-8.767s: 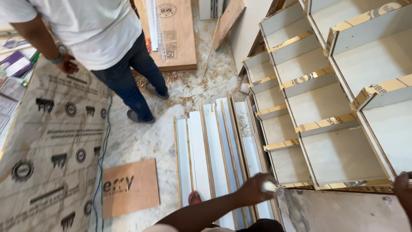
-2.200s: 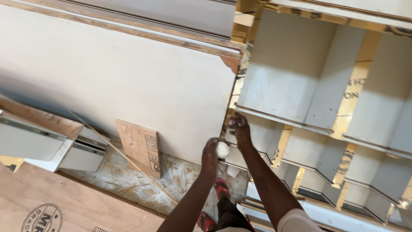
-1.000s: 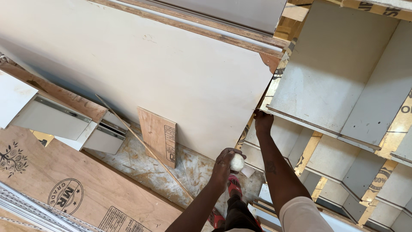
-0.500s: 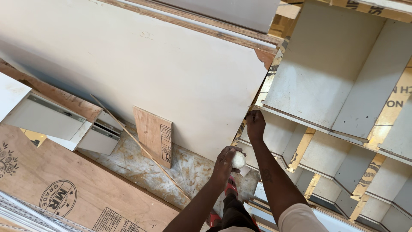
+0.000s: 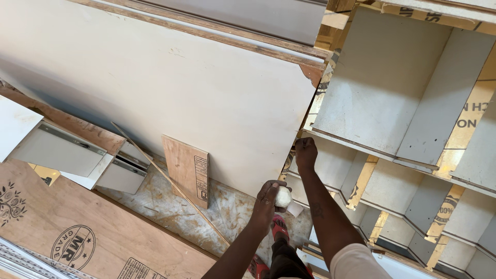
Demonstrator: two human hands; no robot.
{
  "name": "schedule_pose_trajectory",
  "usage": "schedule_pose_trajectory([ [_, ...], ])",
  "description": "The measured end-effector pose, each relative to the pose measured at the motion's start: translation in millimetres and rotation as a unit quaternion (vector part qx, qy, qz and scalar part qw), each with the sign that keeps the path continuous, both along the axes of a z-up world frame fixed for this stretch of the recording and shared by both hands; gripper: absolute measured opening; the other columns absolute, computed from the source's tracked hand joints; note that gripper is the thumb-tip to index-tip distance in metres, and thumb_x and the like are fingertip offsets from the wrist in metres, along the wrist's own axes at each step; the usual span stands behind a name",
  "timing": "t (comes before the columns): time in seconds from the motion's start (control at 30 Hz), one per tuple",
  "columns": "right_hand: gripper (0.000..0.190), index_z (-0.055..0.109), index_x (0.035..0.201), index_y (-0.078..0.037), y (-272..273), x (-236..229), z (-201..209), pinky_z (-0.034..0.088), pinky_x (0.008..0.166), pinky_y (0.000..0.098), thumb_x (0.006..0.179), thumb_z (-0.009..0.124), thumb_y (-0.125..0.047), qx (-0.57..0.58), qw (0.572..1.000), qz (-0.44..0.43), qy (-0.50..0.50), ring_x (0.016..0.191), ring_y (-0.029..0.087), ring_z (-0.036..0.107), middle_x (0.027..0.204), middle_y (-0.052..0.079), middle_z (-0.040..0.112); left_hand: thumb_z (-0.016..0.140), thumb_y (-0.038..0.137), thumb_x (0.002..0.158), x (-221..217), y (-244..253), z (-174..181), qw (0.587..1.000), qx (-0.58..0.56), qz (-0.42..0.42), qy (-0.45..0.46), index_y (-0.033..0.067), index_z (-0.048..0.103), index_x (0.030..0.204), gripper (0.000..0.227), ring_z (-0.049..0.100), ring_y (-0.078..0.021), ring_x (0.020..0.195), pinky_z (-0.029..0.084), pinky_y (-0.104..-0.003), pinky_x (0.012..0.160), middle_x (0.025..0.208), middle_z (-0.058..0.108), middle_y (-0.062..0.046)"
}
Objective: The person applies a white putty-like substance to the seams of wooden cabinetry using their hands. They smooth the material along vertical and horizontal joints, then move to a different section to continue the same process.
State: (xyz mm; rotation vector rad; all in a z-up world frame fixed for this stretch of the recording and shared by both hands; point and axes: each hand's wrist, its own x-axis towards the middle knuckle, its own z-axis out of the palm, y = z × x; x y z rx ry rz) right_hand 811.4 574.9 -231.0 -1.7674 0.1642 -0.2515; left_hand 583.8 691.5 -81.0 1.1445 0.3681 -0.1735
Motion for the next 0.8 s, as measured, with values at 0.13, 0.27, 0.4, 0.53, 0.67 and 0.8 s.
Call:
schedule_pose_trajectory([
  [0.13, 0.014, 0.052, 0.087, -0.008, 8.8, 15.2, -8.8, 0.052, 0.052, 0.0318, 0.096, 0.061, -0.013, 0.297, 0.951, -0.031, 0.077, 0.059, 0.014, 0.06, 0.075, 0.003, 0.063, 0.05, 0.046, 0.101, -3.3, 1.9, 5.2, 1.0, -0.007, -0.001, -0.001, 0.0122, 0.066, 0.12, 0.042, 0.066, -0.0127, 0.085, 0.055, -0.03, 0.069, 0.101, 0.071, -0.003],
  [0.27, 0.014, 0.057, 0.089, -0.003, 9.3, 7.4, -16.0, 0.054, 0.059, 0.0324, 0.1, 0.062, -0.011, -0.01, 0.999, -0.034, -0.016, 0.065, 0.016, 0.062, 0.078, 0.008, 0.064, 0.05, 0.046, 0.099, -9.4, 4.1, 13.1, 1.0, -0.013, -0.008, 0.02, 0.0134, 0.064, 0.119, 0.04, 0.066, -0.011, 0.087, 0.054, -0.03, 0.07, 0.104, 0.074, -0.001],
  [0.4, 0.011, 0.054, 0.093, -0.002, 5.2, 5.3, -12.6, 0.058, 0.068, 0.0338, 0.1, 0.062, -0.007, 0.116, 0.993, 0.011, -0.035, 0.073, 0.017, 0.064, 0.086, 0.01, 0.065, 0.05, 0.045, 0.101, -11.8, 4.2, 12.7, 1.0, 0.006, -0.008, 0.021, 0.0131, 0.066, 0.12, 0.04, 0.066, -0.0107, 0.087, 0.054, -0.029, 0.07, 0.103, 0.072, -0.004],
  [0.53, 0.01, 0.049, 0.099, -0.004, 3.5, 0.8, -1.7, 0.064, 0.074, 0.0384, 0.1, 0.058, -0.008, 0.314, 0.948, 0.001, 0.052, 0.081, 0.017, 0.065, 0.092, 0.009, 0.062, 0.05, 0.043, 0.101, -7.9, -3.2, 7.1, 0.999, -0.024, -0.01, 0.026, 0.0127, 0.065, 0.12, 0.039, 0.066, -0.0109, 0.086, 0.054, -0.029, 0.07, 0.107, 0.074, -0.003],
  [0.67, 0.012, 0.048, 0.109, -0.004, -2.9, 1.1, 13.1, 0.066, 0.077, 0.0421, 0.1, 0.055, -0.008, 0.286, 0.955, 0.038, 0.061, 0.09, 0.021, 0.07, 0.105, 0.013, 0.066, 0.051, 0.042, 0.102, -7.4, -9.4, 1.6, 0.999, -0.046, -0.013, 0.006, 0.0102, 0.066, 0.122, 0.04, 0.065, -0.0118, 0.086, 0.056, -0.03, 0.07, 0.103, 0.07, -0.005],
  [0.8, 0.033, 0.043, 0.123, -0.014, -5.2, 0.4, 26.7, 0.065, 0.078, 0.044, 0.094, 0.056, -0.007, 0.289, 0.953, 0.029, 0.089, 0.096, 0.021, 0.071, 0.115, 0.01, 0.065, 0.05, 0.044, 0.1, -2.2, -13.1, -4.3, 0.999, -0.025, -0.018, 0.023, 0.0131, 0.065, 0.121, 0.041, 0.067, -0.0117, 0.086, 0.055, -0.029, 0.069, 0.107, 0.074, -0.003],
])
